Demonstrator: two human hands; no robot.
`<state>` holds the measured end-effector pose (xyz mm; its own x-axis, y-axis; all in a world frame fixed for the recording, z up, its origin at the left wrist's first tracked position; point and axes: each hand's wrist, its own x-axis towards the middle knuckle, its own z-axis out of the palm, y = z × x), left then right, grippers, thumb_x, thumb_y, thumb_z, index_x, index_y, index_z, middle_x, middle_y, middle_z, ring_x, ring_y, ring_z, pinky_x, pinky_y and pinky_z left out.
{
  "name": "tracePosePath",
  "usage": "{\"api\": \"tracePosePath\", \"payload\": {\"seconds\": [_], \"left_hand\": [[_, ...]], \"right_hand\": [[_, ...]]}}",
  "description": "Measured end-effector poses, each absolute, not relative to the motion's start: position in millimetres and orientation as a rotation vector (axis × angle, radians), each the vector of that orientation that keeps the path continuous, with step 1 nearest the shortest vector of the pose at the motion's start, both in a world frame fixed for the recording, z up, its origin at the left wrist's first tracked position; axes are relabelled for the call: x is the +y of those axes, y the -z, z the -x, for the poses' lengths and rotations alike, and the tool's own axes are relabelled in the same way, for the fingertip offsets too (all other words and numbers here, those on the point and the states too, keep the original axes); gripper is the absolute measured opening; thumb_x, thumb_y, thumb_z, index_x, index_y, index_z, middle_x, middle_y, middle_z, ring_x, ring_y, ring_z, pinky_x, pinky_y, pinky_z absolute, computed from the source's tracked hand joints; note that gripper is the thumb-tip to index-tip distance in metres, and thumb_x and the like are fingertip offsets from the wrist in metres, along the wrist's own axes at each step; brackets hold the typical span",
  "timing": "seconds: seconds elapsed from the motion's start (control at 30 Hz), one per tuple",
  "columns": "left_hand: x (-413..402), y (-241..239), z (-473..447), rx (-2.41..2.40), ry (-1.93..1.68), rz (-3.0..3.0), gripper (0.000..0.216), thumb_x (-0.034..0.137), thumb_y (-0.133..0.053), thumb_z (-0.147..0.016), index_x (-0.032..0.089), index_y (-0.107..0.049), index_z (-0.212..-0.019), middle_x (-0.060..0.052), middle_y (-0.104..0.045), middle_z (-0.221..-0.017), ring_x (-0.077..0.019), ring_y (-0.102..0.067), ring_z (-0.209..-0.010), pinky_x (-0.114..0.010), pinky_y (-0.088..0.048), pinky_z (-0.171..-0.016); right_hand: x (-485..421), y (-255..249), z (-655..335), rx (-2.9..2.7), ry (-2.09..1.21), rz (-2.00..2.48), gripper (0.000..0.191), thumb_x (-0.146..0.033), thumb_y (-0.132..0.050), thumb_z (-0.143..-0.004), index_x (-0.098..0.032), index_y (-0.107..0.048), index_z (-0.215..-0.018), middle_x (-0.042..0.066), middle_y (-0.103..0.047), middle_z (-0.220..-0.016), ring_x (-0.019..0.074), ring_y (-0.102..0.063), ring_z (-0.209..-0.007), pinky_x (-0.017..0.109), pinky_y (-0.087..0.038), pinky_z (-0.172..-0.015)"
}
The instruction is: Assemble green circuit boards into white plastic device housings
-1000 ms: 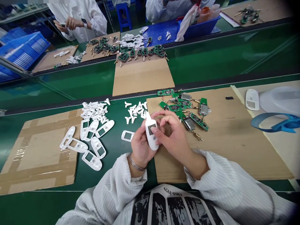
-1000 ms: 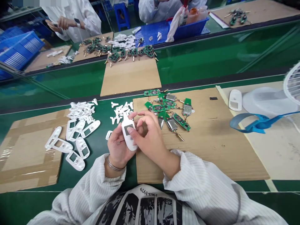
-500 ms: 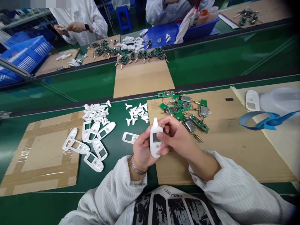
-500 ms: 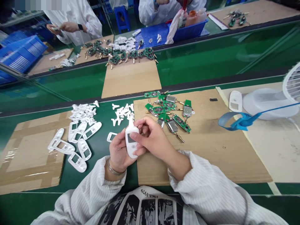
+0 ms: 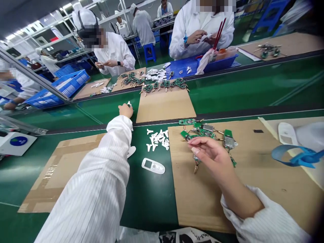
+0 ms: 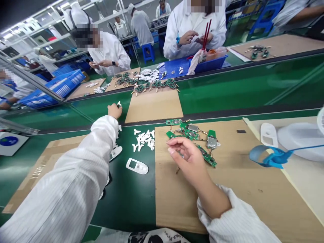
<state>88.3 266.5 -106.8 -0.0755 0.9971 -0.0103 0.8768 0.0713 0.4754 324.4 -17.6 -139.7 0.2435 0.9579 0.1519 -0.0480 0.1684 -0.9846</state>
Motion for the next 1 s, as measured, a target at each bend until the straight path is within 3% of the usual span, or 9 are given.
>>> {"api": "tracePosePath", "payload": {"seconds": [0.17,0.27,0.33,0.43,0.6,0.73,0.83,1.0], "left_hand": [[275.0,116.9,-83.2,2.197,-0.374,-1.853,0.038,0.034,-0.061,-0.089,0.015,-0.057,-0.122,-0.012,-0.053,-0.133,-0.0282,-0.052,-0.121,-0.054,-0.042,-0.102],[270.5,100.8,-81.8,2.114,-0.406,-1.937,0.047,0.033,-0.063,-0.087,0.007,-0.054,-0.125,-0.019,-0.05,-0.136,-0.034,-0.047,-0.126,-0.054,-0.035,-0.105],[255.2,81.8,-81.2,1.97,-0.451,-2.023,0.051,0.033,-0.06,-0.088,0.003,-0.051,-0.128,-0.022,-0.054,-0.132,-0.0334,-0.05,-0.122,-0.047,-0.037,-0.103],[204.5,51.9,-79.1,1.667,-0.543,-2.155,0.043,0.037,-0.054,-0.091,0.016,-0.057,-0.128,-0.009,-0.064,-0.122,-0.023,-0.06,-0.11,-0.034,-0.045,-0.096],[95.8,34.2,-75.4,1.127,-0.73,-2.25,0.04,0.039,-0.06,-0.087,0.019,-0.063,-0.122,-0.008,-0.069,-0.111,-0.0214,-0.066,-0.098,-0.034,-0.051,-0.088],[55.6,61.7,-78.6,1.08,-0.796,-2.025,0.034,0.038,-0.062,-0.087,0.017,-0.066,-0.113,-0.009,-0.071,-0.105,-0.0208,-0.067,-0.093,-0.034,-0.053,-0.084],[44.1,88.1,-89.2,1.076,-0.867,-1.86,0.027,0.036,-0.062,-0.088,0.018,-0.069,-0.106,-0.009,-0.07,-0.102,-0.0204,-0.067,-0.091,-0.034,-0.054,-0.084],[26.3,108.7,-118.9,0.905,-0.957,-1.429,0.021,0.035,-0.064,-0.087,0.019,-0.068,-0.1,-0.005,-0.069,-0.094,-0.015,-0.065,-0.083,-0.028,-0.053,-0.079]], "right_hand": [[-11.4,144.3,-328.8,-1.168,-0.8,1.338,0.01,-0.03,-0.064,-0.085,-0.022,-0.062,-0.092,0.004,-0.067,-0.093,0.0194,-0.065,-0.082,0.035,-0.055,-0.075],[-9.7,147.0,-335.5,-1.469,-0.414,1.637,0.007,-0.021,-0.058,-0.086,-0.02,-0.063,-0.089,0.006,-0.067,-0.087,0.0241,-0.063,-0.08,0.04,-0.052,-0.072],[-10.9,145.8,-340.9,-1.673,-0.15,1.772,0.009,-0.016,-0.055,-0.086,-0.018,-0.064,-0.088,0.008,-0.068,-0.088,0.0285,-0.061,-0.086,0.043,-0.05,-0.076],[-12.8,138.4,-346.5,-1.868,0.019,1.825,0.01,-0.014,-0.057,-0.086,-0.016,-0.066,-0.09,0.009,-0.069,-0.091,0.0298,-0.059,-0.089,0.043,-0.048,-0.08],[4.4,128.3,-349.6,-2.102,0.124,1.813,0.022,-0.01,-0.057,-0.086,-0.012,-0.066,-0.106,0.013,-0.069,-0.104,0.0312,-0.057,-0.097,0.043,-0.047,-0.085],[22.1,126.9,-354.7,-2.155,0.037,1.82,0.028,-0.008,-0.064,-0.082,-0.015,-0.068,-0.109,0.013,-0.07,-0.105,0.0323,-0.057,-0.1,0.046,-0.047,-0.085],[17.6,117.5,-351.9,-1.844,-0.125,1.641,0.027,-0.013,-0.069,-0.082,-0.019,-0.069,-0.108,0.01,-0.071,-0.108,0.0294,-0.059,-0.104,0.047,-0.048,-0.091],[-5.3,106.2,-324.8,-1.229,-1.115,0.983,0.034,-0.034,-0.077,-0.078,-0.025,-0.066,-0.109,0.006,-0.071,-0.112,0.0217,-0.069,-0.096,0.039,-0.057,-0.085]]}}
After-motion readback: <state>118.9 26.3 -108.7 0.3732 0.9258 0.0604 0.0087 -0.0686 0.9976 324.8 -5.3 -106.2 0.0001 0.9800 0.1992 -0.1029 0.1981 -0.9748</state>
